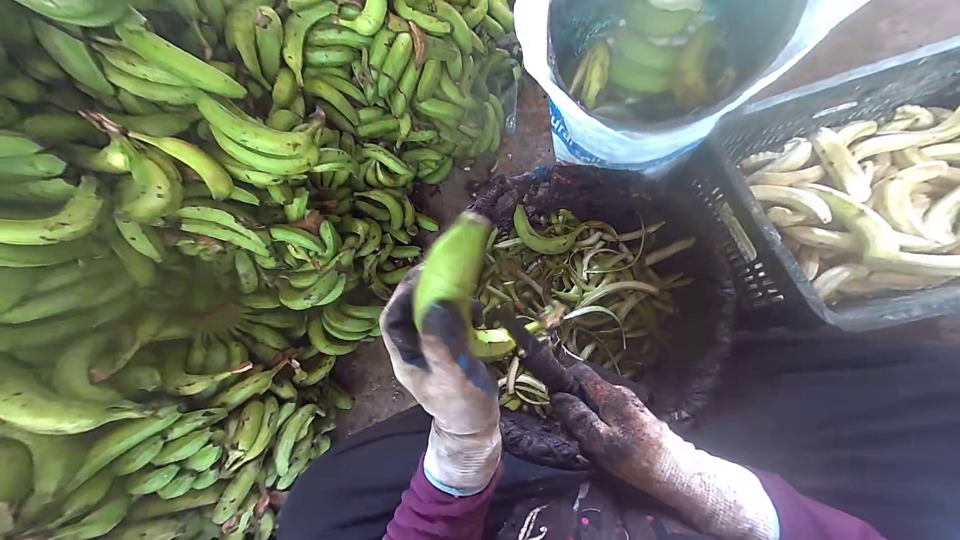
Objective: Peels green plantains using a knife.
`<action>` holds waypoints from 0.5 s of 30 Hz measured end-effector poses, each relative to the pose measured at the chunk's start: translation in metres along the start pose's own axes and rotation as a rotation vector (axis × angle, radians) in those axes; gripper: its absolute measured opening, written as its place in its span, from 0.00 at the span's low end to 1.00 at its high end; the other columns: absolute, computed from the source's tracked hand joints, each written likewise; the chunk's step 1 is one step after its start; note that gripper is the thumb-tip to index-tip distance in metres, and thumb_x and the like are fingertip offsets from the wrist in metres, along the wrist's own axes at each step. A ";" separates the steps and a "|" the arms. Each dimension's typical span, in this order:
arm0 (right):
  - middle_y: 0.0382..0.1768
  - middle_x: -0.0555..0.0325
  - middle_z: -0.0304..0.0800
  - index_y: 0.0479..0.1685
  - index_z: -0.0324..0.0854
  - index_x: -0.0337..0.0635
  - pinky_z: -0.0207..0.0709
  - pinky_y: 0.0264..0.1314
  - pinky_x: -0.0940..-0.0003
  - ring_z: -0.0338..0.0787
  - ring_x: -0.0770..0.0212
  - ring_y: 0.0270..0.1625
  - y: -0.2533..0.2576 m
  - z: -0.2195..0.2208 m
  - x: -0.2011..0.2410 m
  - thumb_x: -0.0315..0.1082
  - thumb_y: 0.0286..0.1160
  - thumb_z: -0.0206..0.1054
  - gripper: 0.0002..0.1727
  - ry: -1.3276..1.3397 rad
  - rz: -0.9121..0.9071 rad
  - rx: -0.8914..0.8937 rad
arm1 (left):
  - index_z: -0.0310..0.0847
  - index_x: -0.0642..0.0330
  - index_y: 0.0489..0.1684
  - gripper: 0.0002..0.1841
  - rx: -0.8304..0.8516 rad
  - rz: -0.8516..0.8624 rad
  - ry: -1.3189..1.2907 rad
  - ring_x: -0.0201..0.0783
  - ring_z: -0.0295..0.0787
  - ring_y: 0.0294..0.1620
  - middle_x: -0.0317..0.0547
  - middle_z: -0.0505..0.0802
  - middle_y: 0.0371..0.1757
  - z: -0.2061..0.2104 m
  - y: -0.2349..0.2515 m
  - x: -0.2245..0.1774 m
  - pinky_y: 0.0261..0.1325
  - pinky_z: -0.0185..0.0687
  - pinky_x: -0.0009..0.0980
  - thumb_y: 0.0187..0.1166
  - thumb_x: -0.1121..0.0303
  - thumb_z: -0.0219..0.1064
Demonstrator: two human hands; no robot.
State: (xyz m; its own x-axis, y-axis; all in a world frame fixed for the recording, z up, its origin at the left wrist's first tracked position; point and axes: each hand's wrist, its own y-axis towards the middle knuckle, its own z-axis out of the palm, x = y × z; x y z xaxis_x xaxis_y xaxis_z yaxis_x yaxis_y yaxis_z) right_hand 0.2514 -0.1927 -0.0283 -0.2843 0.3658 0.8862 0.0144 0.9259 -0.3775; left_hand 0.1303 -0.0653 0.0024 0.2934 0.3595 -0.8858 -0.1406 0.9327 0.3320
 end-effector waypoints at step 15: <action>0.50 0.59 0.92 0.75 0.84 0.66 0.82 0.57 0.60 0.89 0.64 0.53 0.029 -0.085 0.023 0.44 0.83 0.61 0.22 -0.449 -0.744 -0.287 | 0.79 0.42 0.62 0.23 0.307 -0.530 -0.218 0.26 0.88 0.37 0.34 0.91 0.42 -0.006 0.045 -0.014 0.36 0.85 0.22 0.91 0.41 0.43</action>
State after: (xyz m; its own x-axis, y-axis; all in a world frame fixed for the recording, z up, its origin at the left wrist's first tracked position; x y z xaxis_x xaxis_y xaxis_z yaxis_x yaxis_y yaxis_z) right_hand 0.3265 -0.1493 0.0036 -0.6609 -0.3502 0.6638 -0.1009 0.9179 0.3839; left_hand 0.1137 -0.0281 0.0280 0.4387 -0.1849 -0.8794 0.3432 0.9389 -0.0262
